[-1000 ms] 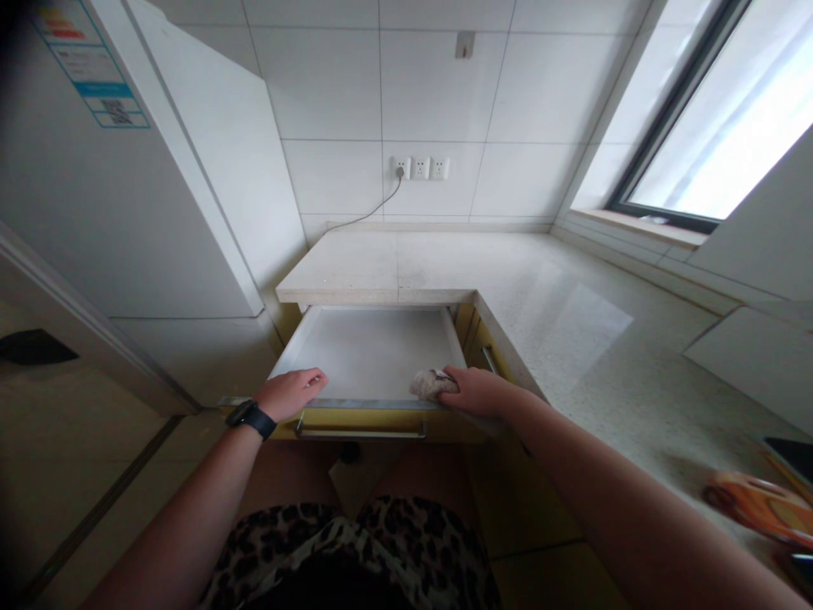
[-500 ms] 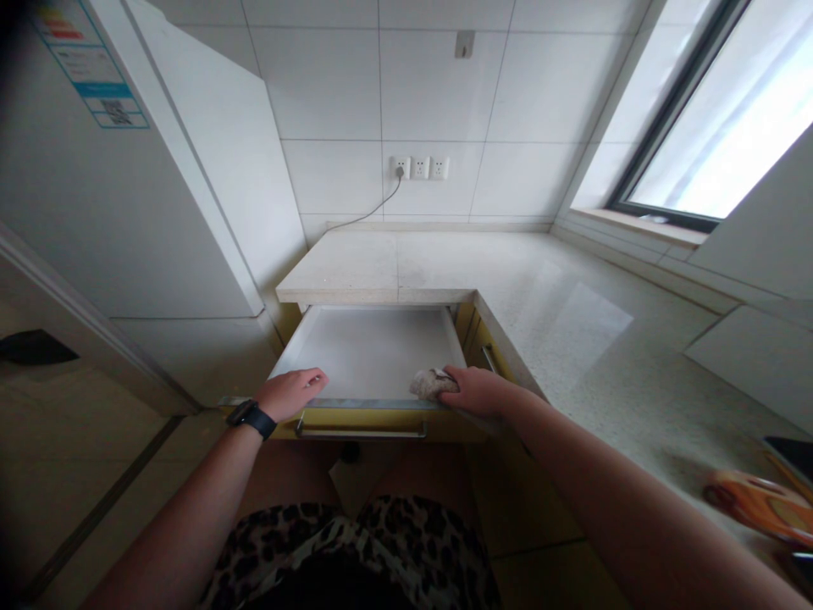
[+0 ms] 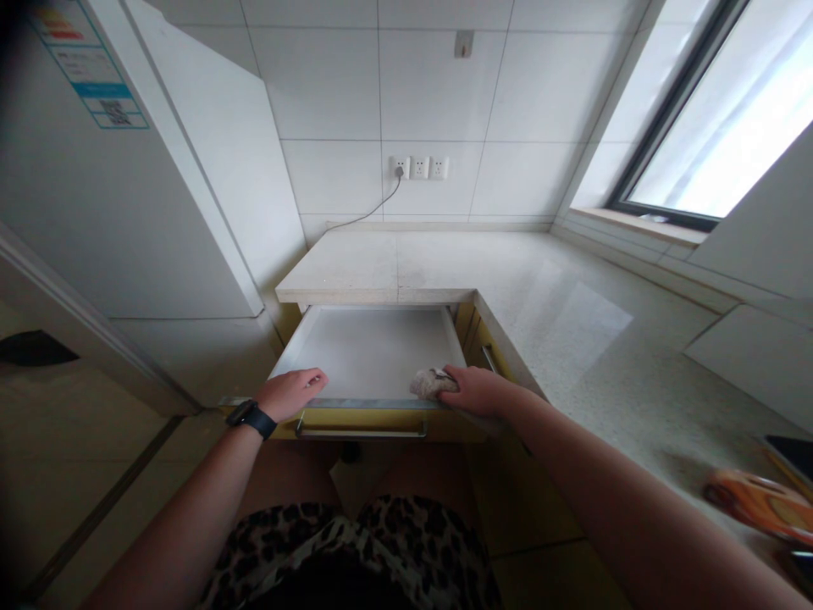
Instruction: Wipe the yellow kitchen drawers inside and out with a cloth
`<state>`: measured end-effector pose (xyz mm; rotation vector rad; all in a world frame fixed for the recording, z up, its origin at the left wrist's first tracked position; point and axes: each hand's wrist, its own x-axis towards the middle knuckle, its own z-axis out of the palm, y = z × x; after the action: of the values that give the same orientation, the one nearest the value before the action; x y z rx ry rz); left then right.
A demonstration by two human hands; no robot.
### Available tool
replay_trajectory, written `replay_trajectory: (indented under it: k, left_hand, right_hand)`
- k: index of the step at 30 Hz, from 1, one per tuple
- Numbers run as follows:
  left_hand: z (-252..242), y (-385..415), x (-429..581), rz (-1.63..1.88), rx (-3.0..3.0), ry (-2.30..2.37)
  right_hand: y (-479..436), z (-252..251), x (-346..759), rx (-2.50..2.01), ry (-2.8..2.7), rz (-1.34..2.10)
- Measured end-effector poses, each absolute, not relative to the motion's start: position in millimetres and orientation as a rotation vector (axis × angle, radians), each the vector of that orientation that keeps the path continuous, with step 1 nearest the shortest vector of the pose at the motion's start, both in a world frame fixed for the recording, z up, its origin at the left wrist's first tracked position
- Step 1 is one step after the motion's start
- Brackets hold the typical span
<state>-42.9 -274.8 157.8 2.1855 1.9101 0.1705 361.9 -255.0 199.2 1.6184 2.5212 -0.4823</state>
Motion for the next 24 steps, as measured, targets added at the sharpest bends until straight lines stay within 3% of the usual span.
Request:
replay_trajectory:
  k: [24]
  left_hand:
    - [159.3, -275.5, -41.7, 0.163, 2.193, 1.916]
  right_hand:
    - [-258.6, 203.4, 360.1, 1.620, 2.547, -0.530]
